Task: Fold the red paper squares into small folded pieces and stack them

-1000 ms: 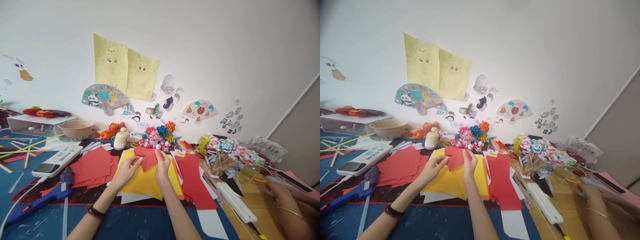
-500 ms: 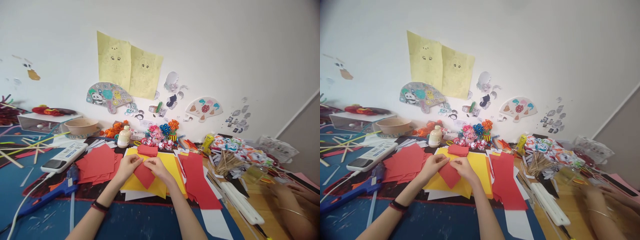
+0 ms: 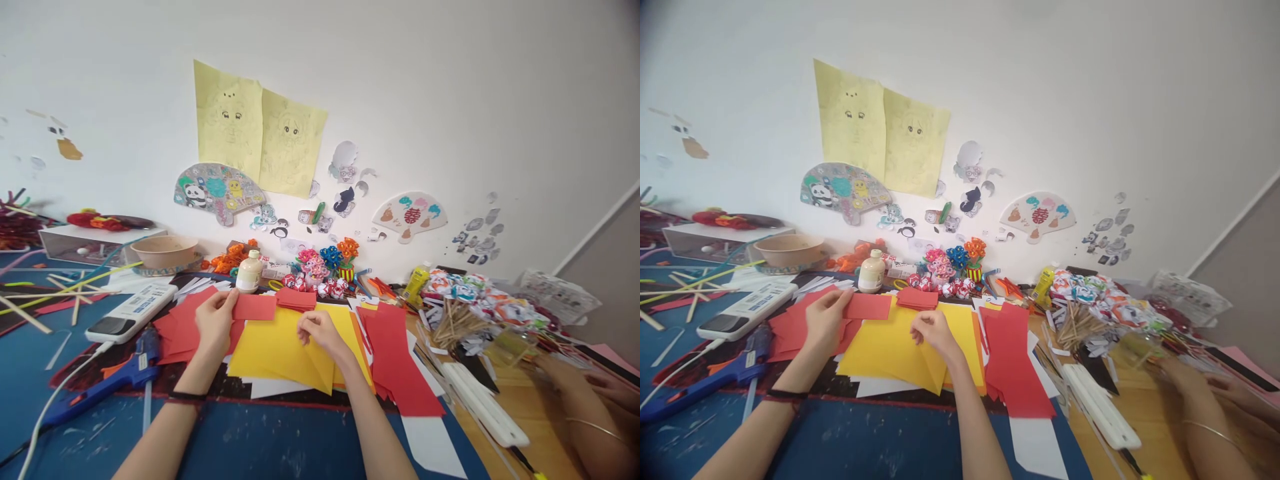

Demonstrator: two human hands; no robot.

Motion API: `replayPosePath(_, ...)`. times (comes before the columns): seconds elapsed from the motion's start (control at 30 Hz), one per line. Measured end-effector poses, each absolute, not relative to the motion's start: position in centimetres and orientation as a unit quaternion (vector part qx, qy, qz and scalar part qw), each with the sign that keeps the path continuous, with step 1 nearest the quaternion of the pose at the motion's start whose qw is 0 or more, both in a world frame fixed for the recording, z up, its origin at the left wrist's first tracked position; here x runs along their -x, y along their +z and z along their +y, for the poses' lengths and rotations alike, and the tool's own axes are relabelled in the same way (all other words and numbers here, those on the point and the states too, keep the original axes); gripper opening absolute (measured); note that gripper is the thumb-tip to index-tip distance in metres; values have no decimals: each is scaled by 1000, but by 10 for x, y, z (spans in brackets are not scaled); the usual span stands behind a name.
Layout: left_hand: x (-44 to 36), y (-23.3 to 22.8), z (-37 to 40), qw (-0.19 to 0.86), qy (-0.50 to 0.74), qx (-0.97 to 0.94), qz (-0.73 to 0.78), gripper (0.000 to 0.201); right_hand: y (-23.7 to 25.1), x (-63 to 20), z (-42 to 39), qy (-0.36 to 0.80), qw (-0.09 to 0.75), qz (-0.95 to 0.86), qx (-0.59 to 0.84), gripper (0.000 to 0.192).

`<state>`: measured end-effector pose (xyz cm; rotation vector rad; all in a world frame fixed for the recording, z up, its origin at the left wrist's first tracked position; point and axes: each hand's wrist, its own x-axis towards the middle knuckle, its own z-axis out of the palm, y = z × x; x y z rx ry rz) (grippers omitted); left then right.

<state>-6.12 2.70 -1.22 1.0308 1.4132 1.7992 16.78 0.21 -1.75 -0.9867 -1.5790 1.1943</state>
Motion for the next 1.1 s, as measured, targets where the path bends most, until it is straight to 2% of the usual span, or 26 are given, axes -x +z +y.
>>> replayPosePath(0.07, 55, -14, 26, 377, 695, -346, 505, 46, -21, -165, 2, 489, 459, -628, 395, 17)
replayPosePath(0.2, 24, -16, 14, 515, 663, -334, 428, 45, -23, -149, -3, 542, 462, -623, 324, 61)
replayPosePath(0.27, 12, -15, 7, 542, 641, -349, 417, 43, -20, -142, -5, 545, 489, -610, 302, 67)
replayPosePath(0.4, 10, -9, 1, 525, 560, -456, 450, 42, -14, -144, -6, 518, 542, -586, 306, 58)
replayPosePath(0.6, 19, 0, 1, 346, 487, -691, 406, 43, -7, -158, -3, 520, 541, -571, 333, 56)
replayPosePath(0.67, 20, -1, 1, 322, 463, -723, 400, 44, -4, -161, -5, 526, 533, -575, 328, 55)
replayPosePath(1.1, 30, 16, -6, 452, 411, -705, 360, 43, 1, -169, -12, 558, 473, -609, 306, 38)
